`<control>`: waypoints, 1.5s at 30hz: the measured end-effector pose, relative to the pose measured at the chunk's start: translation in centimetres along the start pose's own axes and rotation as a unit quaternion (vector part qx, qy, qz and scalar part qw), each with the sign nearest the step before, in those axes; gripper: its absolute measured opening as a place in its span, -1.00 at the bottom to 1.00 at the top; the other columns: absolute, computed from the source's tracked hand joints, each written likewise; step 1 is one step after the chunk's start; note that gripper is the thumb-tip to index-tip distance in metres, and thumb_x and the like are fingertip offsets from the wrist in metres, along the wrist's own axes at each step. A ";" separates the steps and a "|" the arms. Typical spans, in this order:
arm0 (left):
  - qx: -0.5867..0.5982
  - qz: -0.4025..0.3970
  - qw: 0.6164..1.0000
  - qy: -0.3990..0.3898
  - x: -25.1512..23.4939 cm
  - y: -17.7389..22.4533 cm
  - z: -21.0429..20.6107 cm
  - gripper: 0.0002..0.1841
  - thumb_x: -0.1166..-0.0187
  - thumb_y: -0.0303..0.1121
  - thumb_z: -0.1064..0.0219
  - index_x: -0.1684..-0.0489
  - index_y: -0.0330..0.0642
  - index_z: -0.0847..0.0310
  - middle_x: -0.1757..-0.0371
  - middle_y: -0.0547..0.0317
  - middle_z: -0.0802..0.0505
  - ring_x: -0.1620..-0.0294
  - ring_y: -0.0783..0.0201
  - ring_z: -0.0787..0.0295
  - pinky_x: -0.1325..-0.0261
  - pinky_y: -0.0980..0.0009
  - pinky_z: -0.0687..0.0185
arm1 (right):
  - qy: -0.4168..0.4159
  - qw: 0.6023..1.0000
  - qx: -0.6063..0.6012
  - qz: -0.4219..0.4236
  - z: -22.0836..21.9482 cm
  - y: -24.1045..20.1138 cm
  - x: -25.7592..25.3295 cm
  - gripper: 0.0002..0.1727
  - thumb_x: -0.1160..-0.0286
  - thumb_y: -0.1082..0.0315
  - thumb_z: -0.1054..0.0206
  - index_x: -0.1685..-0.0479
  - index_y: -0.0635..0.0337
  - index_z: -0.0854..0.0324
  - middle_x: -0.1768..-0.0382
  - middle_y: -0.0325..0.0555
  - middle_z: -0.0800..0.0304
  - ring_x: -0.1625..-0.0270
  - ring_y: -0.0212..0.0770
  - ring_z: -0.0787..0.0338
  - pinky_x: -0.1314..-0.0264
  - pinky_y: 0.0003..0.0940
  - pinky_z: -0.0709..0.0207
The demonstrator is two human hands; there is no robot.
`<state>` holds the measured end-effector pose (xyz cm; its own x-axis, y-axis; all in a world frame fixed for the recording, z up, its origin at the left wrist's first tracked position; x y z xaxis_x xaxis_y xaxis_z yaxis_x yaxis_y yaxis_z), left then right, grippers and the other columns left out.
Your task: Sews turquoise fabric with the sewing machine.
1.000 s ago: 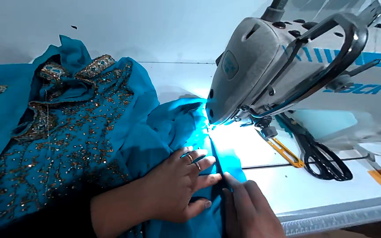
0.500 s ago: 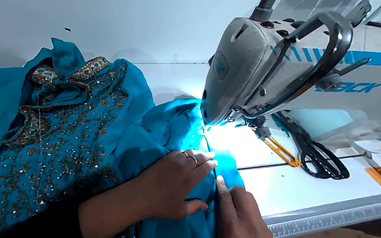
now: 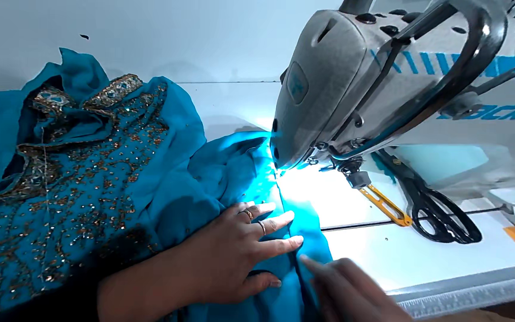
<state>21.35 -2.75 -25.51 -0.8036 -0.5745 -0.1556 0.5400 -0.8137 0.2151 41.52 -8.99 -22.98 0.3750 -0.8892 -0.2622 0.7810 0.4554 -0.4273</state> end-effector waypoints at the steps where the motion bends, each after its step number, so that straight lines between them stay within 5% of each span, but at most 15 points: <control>1: -0.002 0.000 1.000 0.002 0.0 0.0 0.0 -0.44 -0.73 0.17 0.03 -0.65 0.30 -0.49 -0.74 0.19 -0.51 -0.73 -0.04 -0.40 -0.58 -0.15 -0.38 | 0.021 0.999 0.004 0.030 0.5 1.1 -0.5 -0.72 -0.61 0.42 -0.26 -0.13 0.31 -0.81 0.18 0.09 -0.86 0.16 -0.02 -0.84 0.12 -0.22 -0.71; 4: -0.012 -0.005 1.000 0.007 0.1 -0.1 -0.3 -0.44 -0.74 0.19 0.08 -0.63 0.31 -0.50 -0.73 0.21 -0.52 -0.74 -0.03 -0.39 -0.60 -0.12 -0.38 | 0.000 0.990 0.047 0.137 -0.9 5.2 -1.8 -0.45 -0.85 -0.06 0.04 -0.45 0.10 -0.64 -0.41 -0.08 -0.77 -0.51 -0.13 -0.69 -0.52 -0.20 -0.52; 9: -0.018 0.002 1.000 -0.004 0.3 0.0 -0.2 -0.43 -0.76 0.20 0.13 -0.66 0.35 -0.46 -0.75 0.18 -0.49 -0.75 -0.07 -0.38 -0.57 -0.17 -0.38 | -0.027 0.980 0.138 0.140 -2.3 6.9 -0.5 -0.21 -0.84 -0.23 0.29 -0.62 0.16 -0.51 -0.58 -0.08 -0.63 -0.65 -0.11 -0.57 -0.72 -0.08 -0.30; 13: -0.027 -0.003 1.000 -0.007 0.3 0.0 -0.2 -0.41 -0.77 0.21 0.18 -0.71 0.35 -0.39 -0.81 0.25 -0.40 -0.78 -0.05 -0.31 -0.60 -0.14 -0.34 | -0.047 0.985 0.135 0.102 -1.2 6.4 0.0 -0.20 -0.80 -0.26 0.18 -0.58 0.22 -0.56 -0.58 0.01 -0.62 -0.65 0.00 -0.56 -0.73 0.07 -0.26; 17: -0.023 0.001 1.000 -0.012 0.4 0.0 -0.1 -0.41 -0.77 0.20 0.16 -0.71 0.34 -0.40 -0.80 0.26 -0.43 -0.79 -0.05 -0.29 -0.62 -0.17 -0.31 | 0.019 0.990 0.095 0.103 0.2 6.5 -1.5 -0.31 -0.83 -0.17 0.12 -0.35 0.19 -0.73 -0.36 0.00 -0.81 -0.55 0.03 -0.68 -0.63 0.06 -0.44; 22: -0.024 -0.003 1.000 -0.014 0.5 -0.2 -0.1 -0.41 -0.75 0.23 0.17 -0.66 0.35 -0.44 -0.74 0.23 -0.51 -0.77 -0.05 -0.33 -0.62 -0.19 -0.31 | -0.054 0.977 0.015 0.206 -2.0 7.1 -3.1 -0.26 -0.79 -0.27 0.15 -0.62 0.05 -0.52 -0.62 -0.17 -0.58 -0.71 -0.24 -0.48 -0.76 -0.09 -0.27; 34: -0.022 -0.020 1.000 -0.001 1.0 -0.9 -0.4 -0.41 -0.72 0.29 0.16 -0.70 0.47 -0.35 -0.82 0.33 -0.39 -0.77 -0.02 -0.29 -0.60 -0.07 -0.26 | -0.057 0.972 0.030 0.228 -2.2 7.9 -2.3 -0.28 -0.71 -0.37 0.11 -0.42 -0.03 -0.60 -0.60 -0.19 -0.60 -0.70 -0.17 -0.45 -0.71 -0.04 -0.18; 45: 0.020 -0.002 0.999 -0.044 -0.1 -2.1 0.1 -0.40 -0.70 0.30 0.11 -0.70 0.47 -0.35 -0.85 0.35 -0.32 -0.84 -0.05 -0.15 -0.65 -0.30 -0.10 | -0.059 0.972 0.050 0.222 -2.0 8.3 -3.7 -0.26 -0.67 -0.42 0.13 -0.43 -0.09 -0.60 -0.57 -0.22 -0.63 -0.65 -0.16 -0.50 -0.61 0.01 -0.28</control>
<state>20.30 -1.00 -25.83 -0.8251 -0.5603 -0.0718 0.5283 -0.8104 0.2534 45.64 -1.87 -27.24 0.7358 -0.6084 -0.2974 0.5719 0.7935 -0.2081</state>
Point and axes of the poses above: each hand's wrist, its own x-axis away from the middle knuckle, its own z-axis out of the back of the hand, y = z × x, the point moved 2 cm from there along -x, towards the middle knuckle
